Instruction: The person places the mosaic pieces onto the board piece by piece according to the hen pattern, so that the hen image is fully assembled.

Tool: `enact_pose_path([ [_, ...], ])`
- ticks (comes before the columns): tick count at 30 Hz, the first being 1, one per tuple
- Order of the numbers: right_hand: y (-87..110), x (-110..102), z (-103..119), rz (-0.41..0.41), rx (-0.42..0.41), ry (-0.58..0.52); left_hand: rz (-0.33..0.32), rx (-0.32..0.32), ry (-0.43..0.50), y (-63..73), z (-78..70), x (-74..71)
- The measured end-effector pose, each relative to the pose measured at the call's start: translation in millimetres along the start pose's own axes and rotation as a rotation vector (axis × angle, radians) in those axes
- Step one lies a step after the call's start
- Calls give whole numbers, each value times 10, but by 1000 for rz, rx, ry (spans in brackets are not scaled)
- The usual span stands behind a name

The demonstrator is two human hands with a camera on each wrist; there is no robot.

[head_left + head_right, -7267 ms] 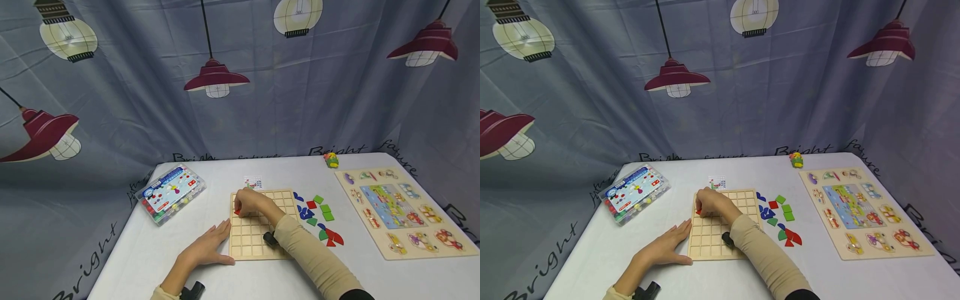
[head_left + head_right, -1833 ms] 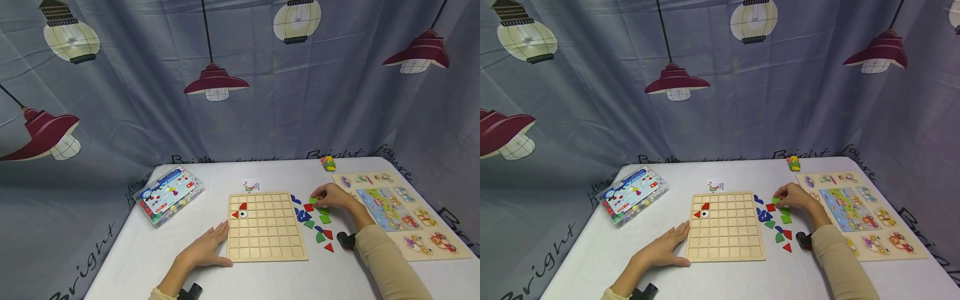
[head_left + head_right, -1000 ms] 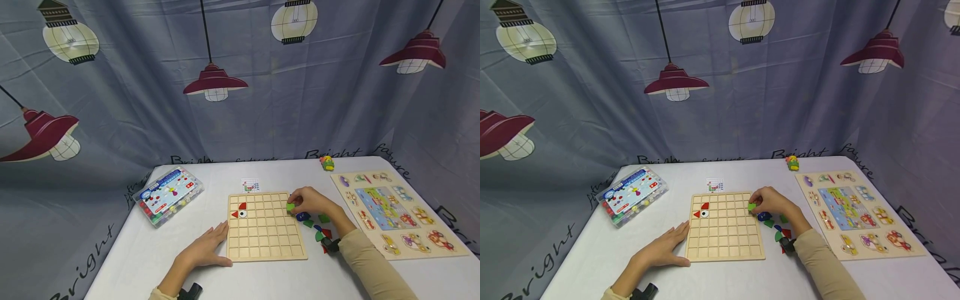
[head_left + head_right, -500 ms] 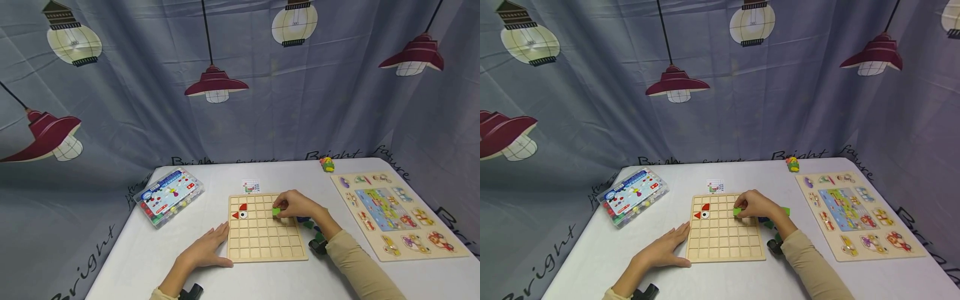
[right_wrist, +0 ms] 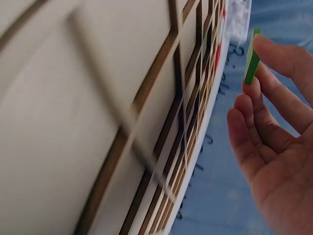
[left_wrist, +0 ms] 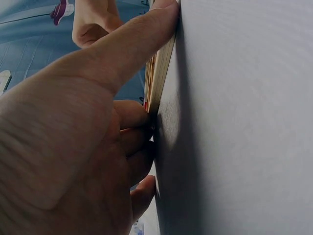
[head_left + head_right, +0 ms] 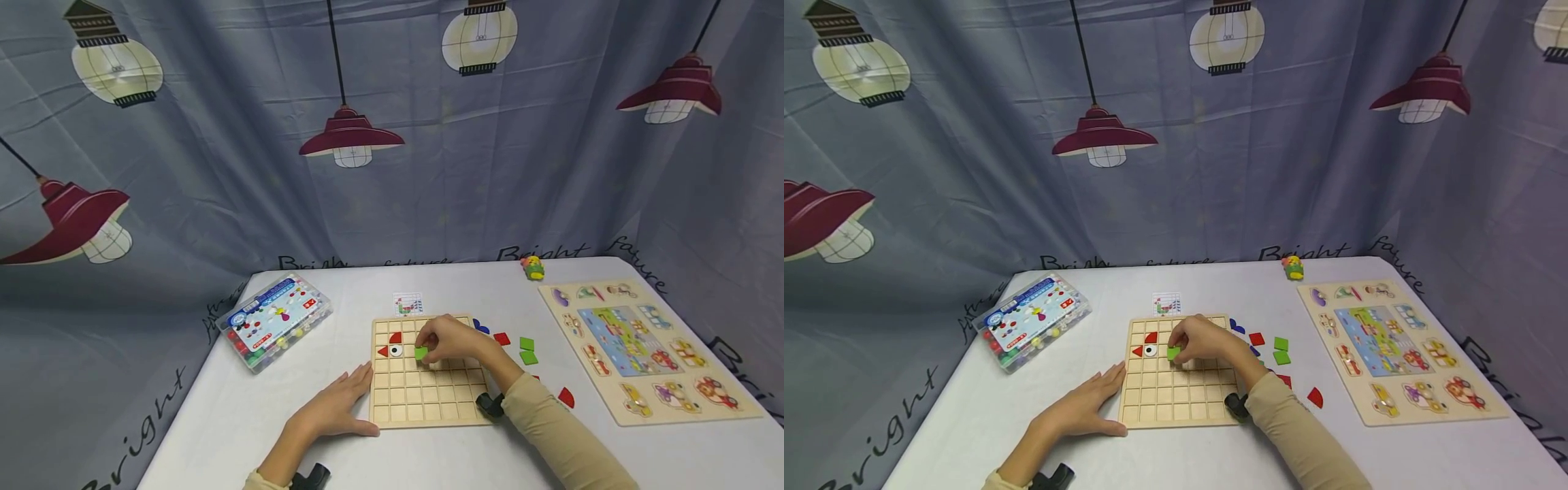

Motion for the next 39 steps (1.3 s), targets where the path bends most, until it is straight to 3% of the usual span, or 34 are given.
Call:
enact_pose_path([
  [11,-195,211,216,39,-11,5,-6,21,-7,10,-12,-25],
  [39,-299,367,305,59,8,73,4,17,-1,10,-4,-24],
])
Point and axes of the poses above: each hand's wrist, its own y-axis away from the middle knuckle, its own x-axis out of the palm, z = x × y, the point moved 5 cm from there along -y, towards the middle knuckle, and after that the axes turned 4 degrees about -z, right-handed, at the moved point
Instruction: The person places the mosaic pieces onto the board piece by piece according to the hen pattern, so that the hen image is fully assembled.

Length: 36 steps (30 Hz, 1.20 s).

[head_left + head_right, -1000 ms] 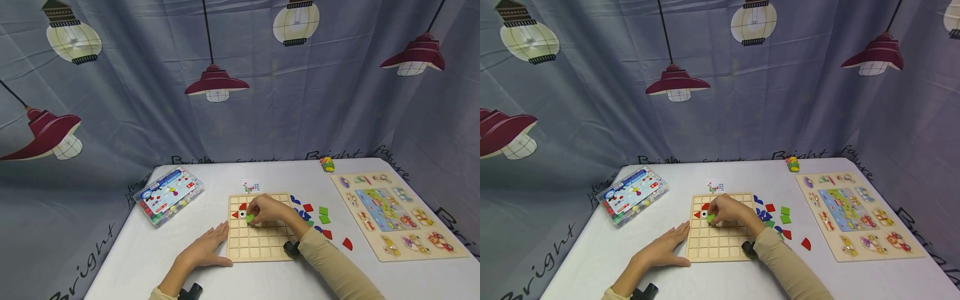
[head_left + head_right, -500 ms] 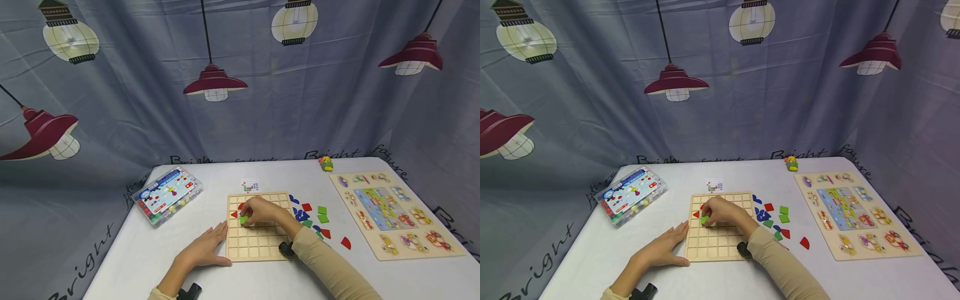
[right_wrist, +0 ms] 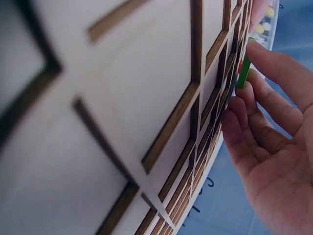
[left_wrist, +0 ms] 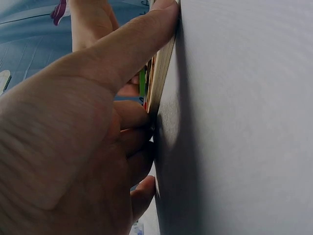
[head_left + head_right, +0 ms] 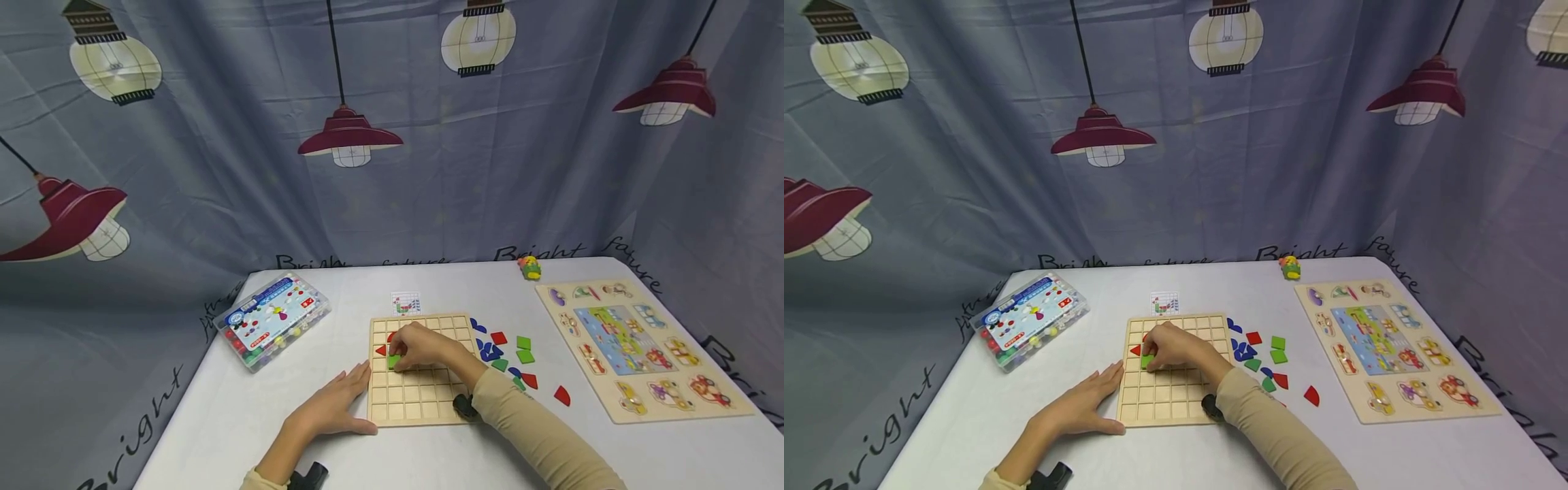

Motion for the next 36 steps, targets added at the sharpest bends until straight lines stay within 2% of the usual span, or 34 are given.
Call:
enact_pose_path([
  [17,-38,83,-14,14,-20,37,2,4,-4,24,6,32],
  [30,-8,30,-7,14,-13,14,-4,20,-11,13,-7,-1],
  [36,-11,30,6,15,-9,23,-4,9,-6,1,-1,-1],
])
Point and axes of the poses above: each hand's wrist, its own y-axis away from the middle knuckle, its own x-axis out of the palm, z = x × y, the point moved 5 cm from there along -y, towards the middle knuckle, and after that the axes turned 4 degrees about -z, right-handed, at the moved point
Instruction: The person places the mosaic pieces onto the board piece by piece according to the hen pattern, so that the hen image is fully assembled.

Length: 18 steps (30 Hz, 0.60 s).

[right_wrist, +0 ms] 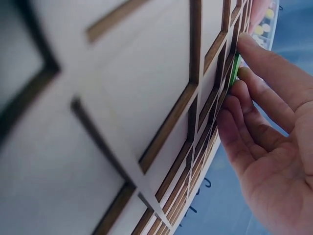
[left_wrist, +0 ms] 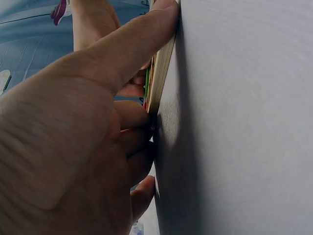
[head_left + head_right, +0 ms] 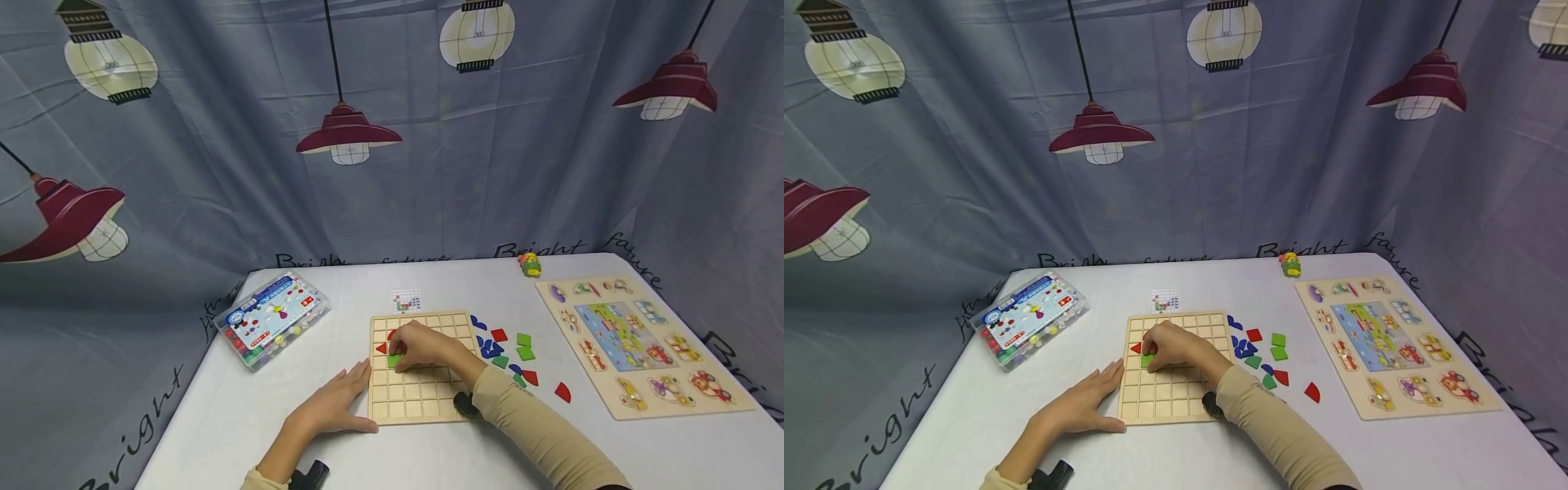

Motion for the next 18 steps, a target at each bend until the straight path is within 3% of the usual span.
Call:
enact_pose_path([
  [18,54,-41,-84,-7,45,-35,16,-25,7,-12,20,27],
])
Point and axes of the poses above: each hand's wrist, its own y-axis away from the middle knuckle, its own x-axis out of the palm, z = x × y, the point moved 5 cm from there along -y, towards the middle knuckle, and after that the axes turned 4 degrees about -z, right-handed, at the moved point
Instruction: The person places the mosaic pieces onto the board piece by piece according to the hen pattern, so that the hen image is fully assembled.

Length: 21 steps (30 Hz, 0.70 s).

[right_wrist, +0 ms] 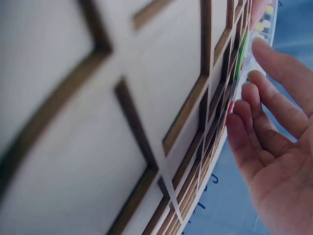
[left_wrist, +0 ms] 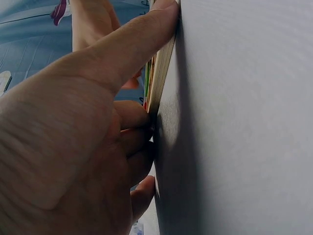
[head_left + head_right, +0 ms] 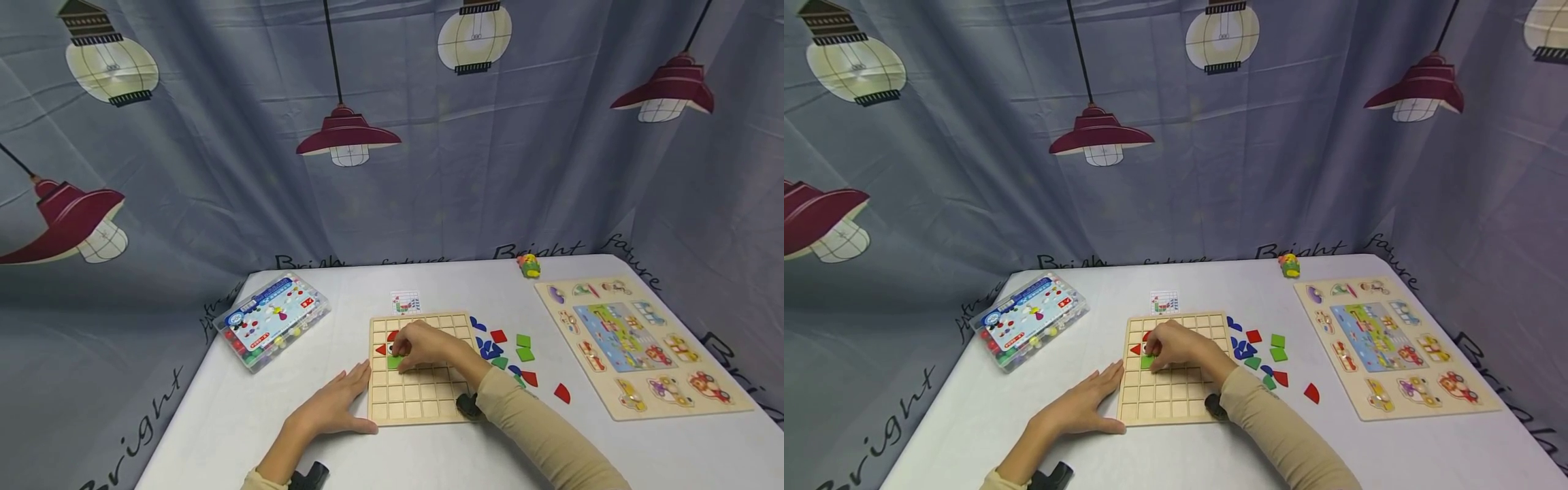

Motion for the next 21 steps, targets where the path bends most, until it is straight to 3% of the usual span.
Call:
enact_pose_path([
  [21,268,-215,-86,-60,14,-54,-18,6,-2,13,-24,-14],
])
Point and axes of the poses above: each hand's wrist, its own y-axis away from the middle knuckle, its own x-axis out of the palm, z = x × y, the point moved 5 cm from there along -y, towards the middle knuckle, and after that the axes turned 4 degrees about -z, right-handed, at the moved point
